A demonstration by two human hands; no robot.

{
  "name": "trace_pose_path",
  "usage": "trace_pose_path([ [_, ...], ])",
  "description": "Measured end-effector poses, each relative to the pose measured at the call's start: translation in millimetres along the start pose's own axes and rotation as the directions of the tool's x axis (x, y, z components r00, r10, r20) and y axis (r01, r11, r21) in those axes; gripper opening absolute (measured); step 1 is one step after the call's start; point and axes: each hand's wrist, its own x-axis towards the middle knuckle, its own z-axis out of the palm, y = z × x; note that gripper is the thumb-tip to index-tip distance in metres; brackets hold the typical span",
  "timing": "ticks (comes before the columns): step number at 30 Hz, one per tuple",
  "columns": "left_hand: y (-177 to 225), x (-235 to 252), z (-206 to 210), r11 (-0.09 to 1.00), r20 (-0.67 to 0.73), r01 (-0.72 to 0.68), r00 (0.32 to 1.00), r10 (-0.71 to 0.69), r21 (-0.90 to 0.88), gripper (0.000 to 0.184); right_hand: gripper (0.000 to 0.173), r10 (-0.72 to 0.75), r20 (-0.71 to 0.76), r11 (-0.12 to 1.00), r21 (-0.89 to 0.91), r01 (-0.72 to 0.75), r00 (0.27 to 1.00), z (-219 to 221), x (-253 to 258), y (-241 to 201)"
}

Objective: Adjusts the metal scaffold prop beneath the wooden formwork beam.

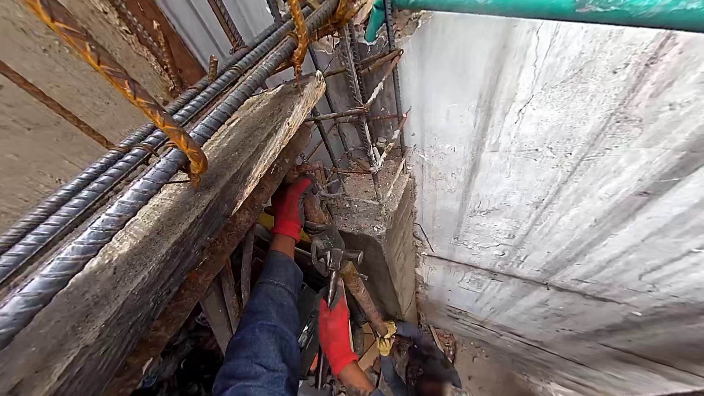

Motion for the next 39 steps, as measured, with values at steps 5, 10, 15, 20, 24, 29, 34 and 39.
trace_pose_path([
  [5, 14, -22, -16, 0.953, 0.050, 0.058, 0.996, -0.077, 0.298, 0.051, 0.055, 0.035, 0.419, 0.893, -0.421, 0.159, 0.907, -70, 38, -21],
  [10, 15, -20, -13, 0.941, 0.004, 0.160, 0.986, -0.169, 0.299, 0.058, 0.044, 0.186, 0.641, 0.701, -0.618, 0.356, 0.745, -113, 80, -61],
  [15, 8, -25, -17, 0.954, 0.039, 0.128, 0.989, -0.144, 0.273, 0.055, 0.028, 0.402, 0.708, 0.323, -0.703, 0.634, 0.581, -169, 185, -141],
  [20, -15, 5, -15, 0.999, 0.051, -0.033, 0.998, 0.033, -0.007, 0.040, 0.019, 0.333, 0.751, 0.334, -0.659, 0.674, 0.570, -178, 235, -147],
  [24, -29, 15, -25, 0.994, 0.169, -0.088, 0.981, 0.098, -0.070, 0.036, 0.018, 0.068, 0.732, 0.676, -0.534, 0.508, 0.678, -194, 183, -100],
  [29, -23, 8, -17, 0.991, 0.171, -0.067, 0.982, 0.086, -0.113, 0.028, 0.029, -0.194, 0.338, 0.887, -0.341, 0.312, 0.921, -167, 123, -7],
  [34, -23, 15, -21, 0.990, 0.185, -0.093, 0.976, 0.111, -0.103, 0.029, 0.044, -0.473, 0.200, 0.793, -0.328, 0.514, 0.858, -146, 120, 29],
  [39, -17, 9, -14, 0.995, 0.144, -0.059, 0.987, 0.070, -0.078, 0.032, 0.032, -0.341, -0.096, 0.874, -0.398, 0.278, 0.935, -154, 125, -36],
])
